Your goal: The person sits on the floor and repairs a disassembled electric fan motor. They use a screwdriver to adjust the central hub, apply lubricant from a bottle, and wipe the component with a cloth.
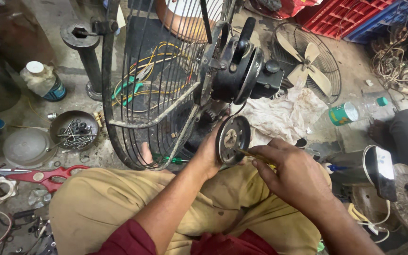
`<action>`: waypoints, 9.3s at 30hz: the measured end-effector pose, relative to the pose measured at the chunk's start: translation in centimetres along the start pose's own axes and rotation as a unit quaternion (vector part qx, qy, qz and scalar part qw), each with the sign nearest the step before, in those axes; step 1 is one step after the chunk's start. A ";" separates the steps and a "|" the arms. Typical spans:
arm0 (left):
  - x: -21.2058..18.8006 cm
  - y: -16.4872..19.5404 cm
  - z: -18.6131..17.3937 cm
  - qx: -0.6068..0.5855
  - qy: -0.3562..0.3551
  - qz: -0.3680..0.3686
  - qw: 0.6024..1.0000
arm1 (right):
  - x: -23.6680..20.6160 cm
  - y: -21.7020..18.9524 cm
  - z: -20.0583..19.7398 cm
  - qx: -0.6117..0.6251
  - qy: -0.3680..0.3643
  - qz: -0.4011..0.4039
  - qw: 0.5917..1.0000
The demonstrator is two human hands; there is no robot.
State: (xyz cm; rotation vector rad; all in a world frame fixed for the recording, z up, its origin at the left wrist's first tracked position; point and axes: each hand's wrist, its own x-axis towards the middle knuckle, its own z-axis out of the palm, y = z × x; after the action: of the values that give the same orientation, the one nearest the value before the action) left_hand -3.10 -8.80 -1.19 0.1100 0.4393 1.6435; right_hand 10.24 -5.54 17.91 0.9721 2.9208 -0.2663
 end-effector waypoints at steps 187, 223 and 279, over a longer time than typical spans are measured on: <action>0.3 -1.0 -0.2 0.021 -0.036 -0.078 0.996 | 0.9 2.8 0.3 0.102 0.017 -0.041 0.994; 0.2 -0.6 0.0 0.077 -0.018 -0.107 0.991 | 0.2 1.7 0.9 -0.033 0.042 -0.046 0.998; -0.2 0.5 0.3 0.061 -0.030 -0.096 0.993 | -0.3 1.3 1.0 -0.110 0.017 -0.040 0.993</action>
State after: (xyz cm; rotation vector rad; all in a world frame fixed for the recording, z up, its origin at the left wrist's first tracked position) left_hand -3.41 -9.01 -0.75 0.2019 0.4880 1.4204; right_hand 11.21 -4.89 16.75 0.8352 2.9434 0.0693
